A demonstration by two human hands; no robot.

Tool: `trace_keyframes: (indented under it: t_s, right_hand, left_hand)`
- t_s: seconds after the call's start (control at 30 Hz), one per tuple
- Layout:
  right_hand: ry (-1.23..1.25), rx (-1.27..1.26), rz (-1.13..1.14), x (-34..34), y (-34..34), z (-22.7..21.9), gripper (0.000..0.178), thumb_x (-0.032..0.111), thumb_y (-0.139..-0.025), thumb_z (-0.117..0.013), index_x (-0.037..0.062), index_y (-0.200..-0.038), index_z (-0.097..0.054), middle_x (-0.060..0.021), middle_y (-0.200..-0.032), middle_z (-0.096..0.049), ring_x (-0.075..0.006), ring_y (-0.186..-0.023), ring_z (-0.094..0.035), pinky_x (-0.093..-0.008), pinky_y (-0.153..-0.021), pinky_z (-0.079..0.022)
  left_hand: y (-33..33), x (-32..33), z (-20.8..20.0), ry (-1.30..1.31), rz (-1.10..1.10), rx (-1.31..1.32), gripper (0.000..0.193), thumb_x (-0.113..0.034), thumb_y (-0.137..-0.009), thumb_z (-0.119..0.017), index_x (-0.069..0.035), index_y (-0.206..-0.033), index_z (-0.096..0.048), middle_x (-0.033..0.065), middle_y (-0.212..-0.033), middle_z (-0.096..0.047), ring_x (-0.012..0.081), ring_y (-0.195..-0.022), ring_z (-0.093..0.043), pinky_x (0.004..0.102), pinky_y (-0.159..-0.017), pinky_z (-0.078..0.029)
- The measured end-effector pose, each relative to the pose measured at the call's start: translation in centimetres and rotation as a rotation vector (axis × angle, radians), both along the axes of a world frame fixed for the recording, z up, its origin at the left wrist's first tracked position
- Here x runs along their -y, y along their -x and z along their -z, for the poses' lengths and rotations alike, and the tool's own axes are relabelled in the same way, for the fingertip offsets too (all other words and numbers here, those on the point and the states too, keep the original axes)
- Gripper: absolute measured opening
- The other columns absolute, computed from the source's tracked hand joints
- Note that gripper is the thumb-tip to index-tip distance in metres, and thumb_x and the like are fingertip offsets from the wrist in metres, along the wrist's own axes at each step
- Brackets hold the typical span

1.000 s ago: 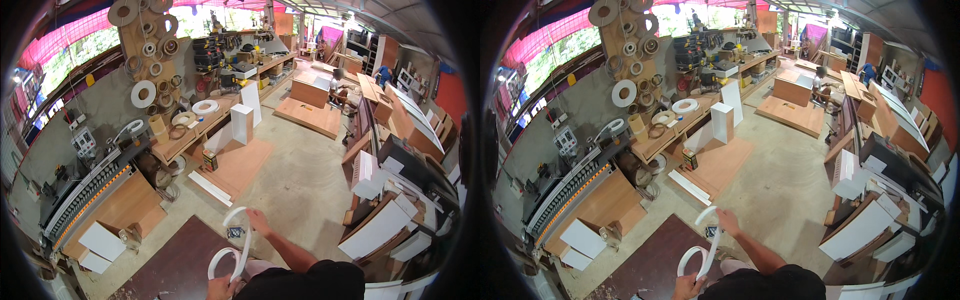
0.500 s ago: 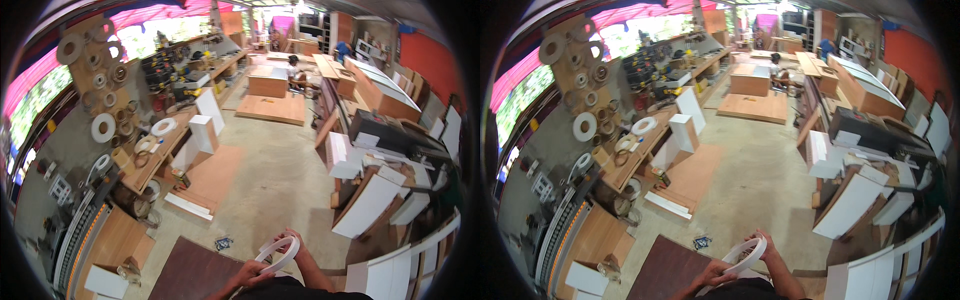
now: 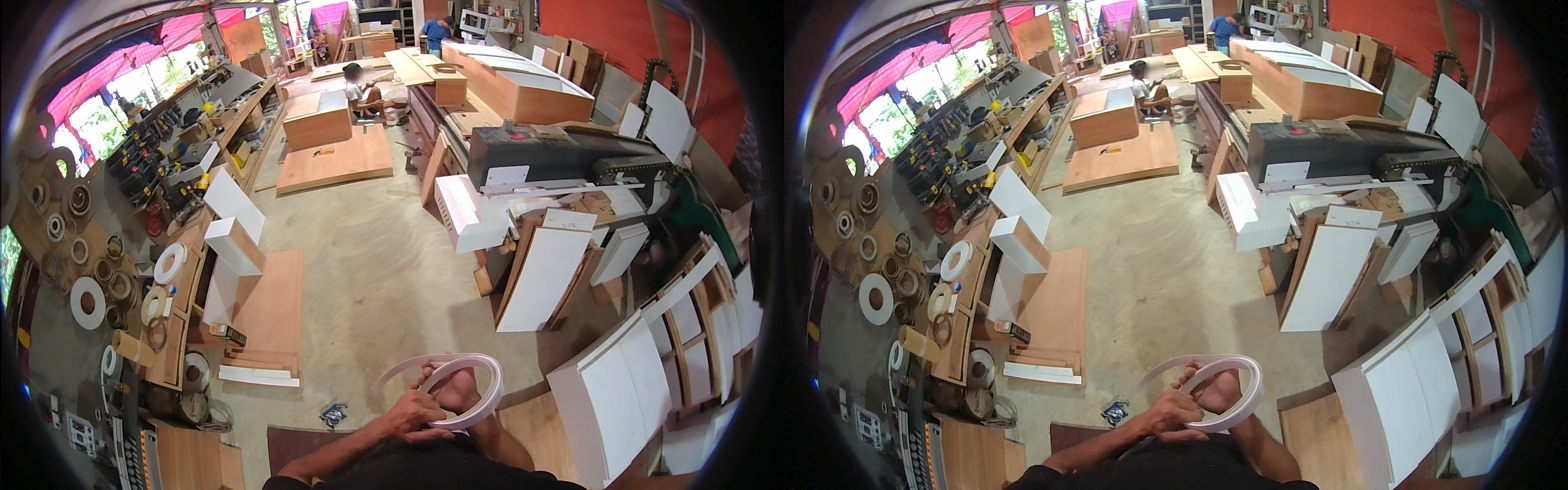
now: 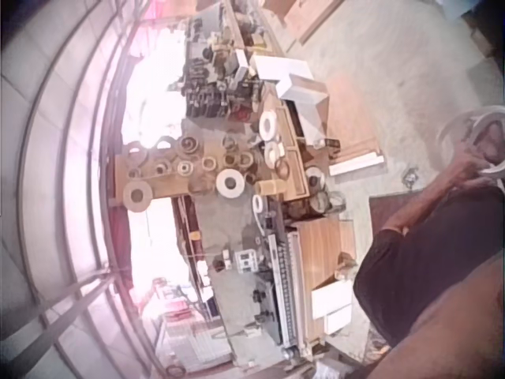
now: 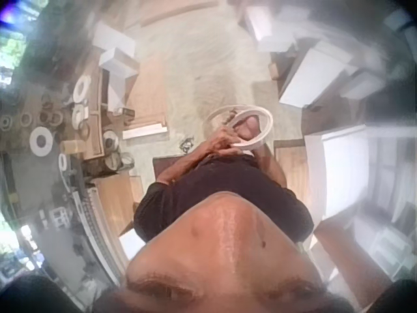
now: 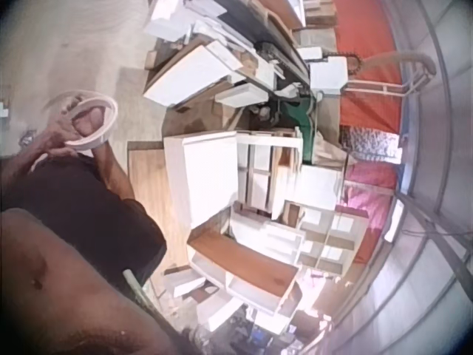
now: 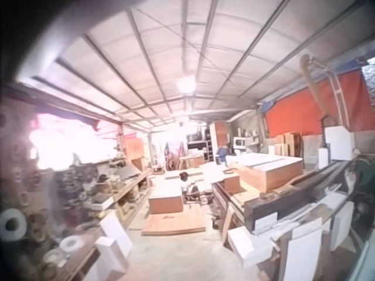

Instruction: The person applies white edge banding to the edges of white cabinet doors. They measure and cut the banding with shears, then press it onto the door edges. The person handles multiple doors and pieces of banding in a workshop setting.

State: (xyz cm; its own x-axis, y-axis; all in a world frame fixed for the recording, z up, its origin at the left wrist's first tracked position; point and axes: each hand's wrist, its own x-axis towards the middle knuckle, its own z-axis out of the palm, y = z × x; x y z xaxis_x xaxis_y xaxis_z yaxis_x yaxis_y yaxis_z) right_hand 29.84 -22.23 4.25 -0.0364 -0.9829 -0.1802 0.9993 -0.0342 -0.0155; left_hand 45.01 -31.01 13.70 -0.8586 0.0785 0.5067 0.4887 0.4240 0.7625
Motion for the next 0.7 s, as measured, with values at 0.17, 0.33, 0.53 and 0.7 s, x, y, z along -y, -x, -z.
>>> trace_keyframes:
  t_s: [0.17,0.33,0.53,0.7]
  right_hand:
    - [-0.080,0.153,0.329,-0.9,0.6,-0.7,0.053,0.048,-0.095,-0.047,-0.0031,-0.091,-0.062,-0.0064,-0.067,-0.054,-0.0257,-0.068,-0.054,-0.0454,-0.088,-0.048]
    - [-0.317,-0.190,0.715,-2.7,1.4,-1.4,0.040,0.040,-0.092,-0.051,0.0023,-0.079,-0.058,-0.0049,-0.059,-0.048,-0.0255,-0.064,-0.053,-0.0461,-0.084,-0.050]
    - [-0.591,-0.954,1.124,-4.5,-1.8,-5.0,0.029,0.024,-0.091,-0.057,0.0025,-0.108,-0.049,-0.0051,-0.068,-0.055,-0.0164,-0.062,-0.055,-0.0377,-0.073,-0.055]
    - [-0.725,-1.243,1.107,-3.9,-9.5,-5.1,0.032,0.010,-0.094,-0.061,0.0034,-0.121,-0.046,-0.0030,-0.090,-0.054,-0.0108,-0.080,-0.054,-0.0297,-0.074,-0.050]
  left_hand:
    - [2.4,1.0,0.2,0.052,0.210,-0.015,0.032,-0.029,-0.088,-0.078,-0.006,-0.073,-0.062,0.0096,-0.068,-0.059,0.0316,-0.065,-0.060,0.0422,-0.066,-0.045]
    - [2.5,2.9,1.9,0.110,0.334,-0.036,0.035,-0.035,-0.094,-0.069,-0.004,-0.080,-0.062,0.0140,-0.078,-0.062,0.0364,-0.077,-0.062,0.0445,-0.074,-0.047]
    - [-0.8,3.6,2.5,-0.101,0.424,0.184,0.042,-0.039,-0.105,-0.056,-0.003,-0.082,-0.059,0.0102,-0.075,-0.060,0.0285,-0.068,-0.059,0.0428,-0.067,-0.046]
    - [-5.9,1.5,2.6,-0.724,0.460,0.886,0.042,-0.045,-0.110,-0.048,-0.007,-0.093,-0.056,-0.0042,-0.072,-0.045,0.0077,-0.065,-0.042,0.0283,-0.056,-0.036]
